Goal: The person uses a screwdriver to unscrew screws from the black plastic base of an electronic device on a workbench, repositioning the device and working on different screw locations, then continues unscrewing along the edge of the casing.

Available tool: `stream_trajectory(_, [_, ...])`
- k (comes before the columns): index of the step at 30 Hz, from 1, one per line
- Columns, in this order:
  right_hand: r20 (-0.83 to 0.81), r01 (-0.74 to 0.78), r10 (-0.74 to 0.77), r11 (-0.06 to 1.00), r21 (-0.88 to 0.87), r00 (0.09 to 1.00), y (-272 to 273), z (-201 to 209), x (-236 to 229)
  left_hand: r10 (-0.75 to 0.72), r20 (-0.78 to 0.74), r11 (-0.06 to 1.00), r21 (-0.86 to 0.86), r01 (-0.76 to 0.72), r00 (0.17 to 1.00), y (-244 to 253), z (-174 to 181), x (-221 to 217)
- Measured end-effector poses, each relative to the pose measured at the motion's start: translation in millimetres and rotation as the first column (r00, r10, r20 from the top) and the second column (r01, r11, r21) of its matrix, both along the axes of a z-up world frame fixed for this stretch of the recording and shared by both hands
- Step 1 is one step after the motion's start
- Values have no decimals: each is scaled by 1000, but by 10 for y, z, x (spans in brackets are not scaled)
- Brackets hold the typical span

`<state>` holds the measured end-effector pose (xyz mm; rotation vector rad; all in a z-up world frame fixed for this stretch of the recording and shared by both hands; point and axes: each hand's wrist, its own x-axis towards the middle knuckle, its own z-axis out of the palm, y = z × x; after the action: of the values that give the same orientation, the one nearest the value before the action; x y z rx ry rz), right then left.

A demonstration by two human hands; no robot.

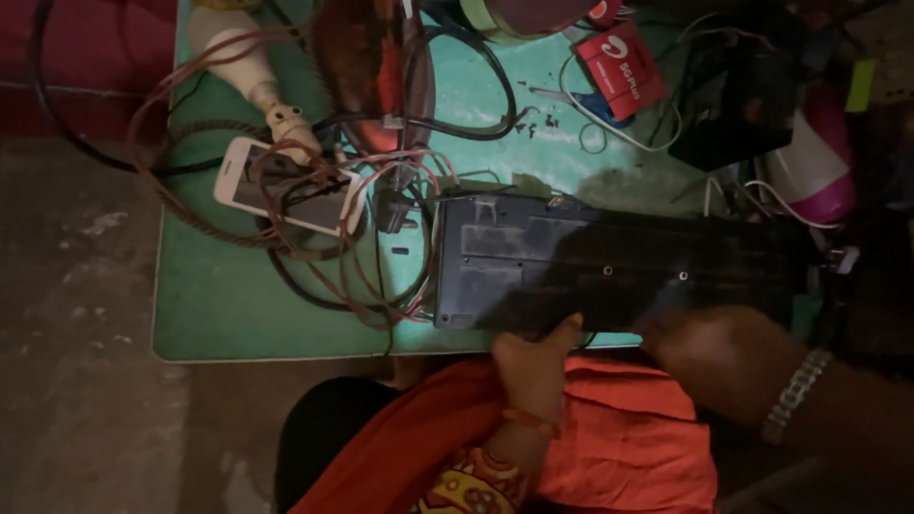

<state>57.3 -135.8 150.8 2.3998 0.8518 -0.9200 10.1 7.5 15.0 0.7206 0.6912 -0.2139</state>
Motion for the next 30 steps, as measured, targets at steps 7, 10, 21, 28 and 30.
stream_trajectory(7, [11,163,-166,973,163,986,-109,-91,-45,57,59,995,-82,-52,997,-32,-78,-29])
stream_trajectory(10, [-60,107,-115,986,-125,992,-129,-101,-77,41,27,995,-88,-38,999,-13,-72,-24])
stream_trajectory(21, [114,187,-201,974,125,973,-16,74,-188,-90,-65,986,138,98,994,-70,-160,-19])
stream_trajectory(28, [162,262,-306,934,243,938,45,115,-199,-33,-33,999,37,34,999,11,20,20])
stream_trajectory(30, [141,295,-327,933,208,935,33,81,-189,-46,-55,998,35,47,997,-5,-38,0])
